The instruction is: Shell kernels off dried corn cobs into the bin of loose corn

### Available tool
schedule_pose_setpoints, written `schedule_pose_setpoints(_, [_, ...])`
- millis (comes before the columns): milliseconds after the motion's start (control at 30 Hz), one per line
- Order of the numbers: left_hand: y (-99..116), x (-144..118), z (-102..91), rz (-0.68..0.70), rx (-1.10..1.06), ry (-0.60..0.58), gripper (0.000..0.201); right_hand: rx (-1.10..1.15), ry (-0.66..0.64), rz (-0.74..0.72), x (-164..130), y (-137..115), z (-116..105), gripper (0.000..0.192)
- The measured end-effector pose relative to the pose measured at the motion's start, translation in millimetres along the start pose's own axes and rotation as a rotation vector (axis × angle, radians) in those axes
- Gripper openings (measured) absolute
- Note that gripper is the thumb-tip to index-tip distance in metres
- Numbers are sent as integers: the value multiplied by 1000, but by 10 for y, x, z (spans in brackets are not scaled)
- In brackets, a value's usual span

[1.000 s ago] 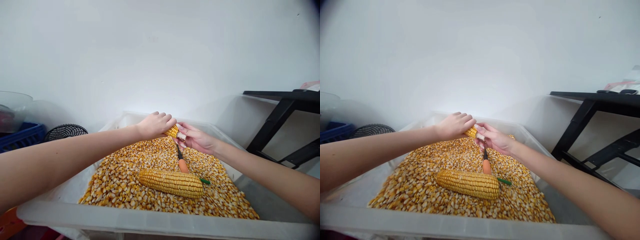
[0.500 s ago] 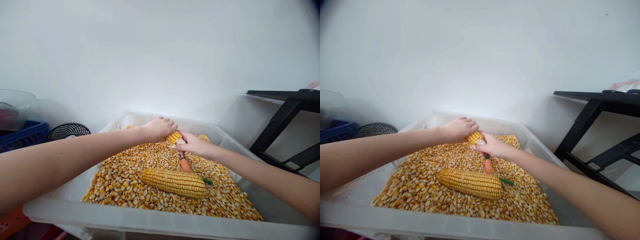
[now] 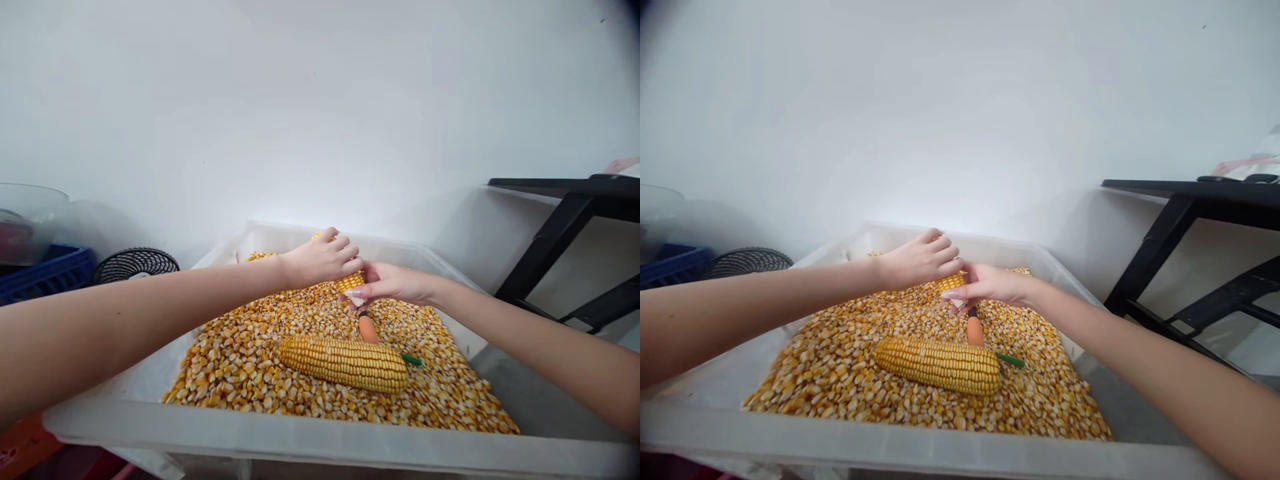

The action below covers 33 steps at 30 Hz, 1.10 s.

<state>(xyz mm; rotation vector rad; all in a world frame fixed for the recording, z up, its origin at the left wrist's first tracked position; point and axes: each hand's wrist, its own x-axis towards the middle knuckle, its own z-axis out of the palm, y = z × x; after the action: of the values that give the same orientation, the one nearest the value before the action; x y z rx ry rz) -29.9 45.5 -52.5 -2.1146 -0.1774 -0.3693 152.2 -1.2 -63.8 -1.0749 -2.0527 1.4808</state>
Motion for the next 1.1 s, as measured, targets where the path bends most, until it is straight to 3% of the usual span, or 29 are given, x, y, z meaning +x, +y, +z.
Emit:
schedule_pose_setpoints(133, [17, -9, 21, 0, 9, -29, 18, -110, 85, -32, 60, 65, 51, 57])
schedule_pose_setpoints(367, [39, -2, 24, -15, -44, -207, 15, -431, 318, 19, 125, 151, 154, 59])
schedule_pose_setpoints(733, [52, -3, 50, -29, -6, -194, 17, -692, 462, 44, 122, 133, 203, 55])
schedule_pose_setpoints(867, [64, 0, 42, -45, -44, -226, 17, -685, 463, 58, 111, 117, 219, 53])
schedule_pose_setpoints(1033, [67, -11, 57, -28, -66, -212, 15, -353, 252, 48, 96, 99, 181, 53])
schedule_pose_setpoints(1100, [61, -16, 78, -21, -60, -201, 14, -277, 231, 39, 92, 99, 175, 49])
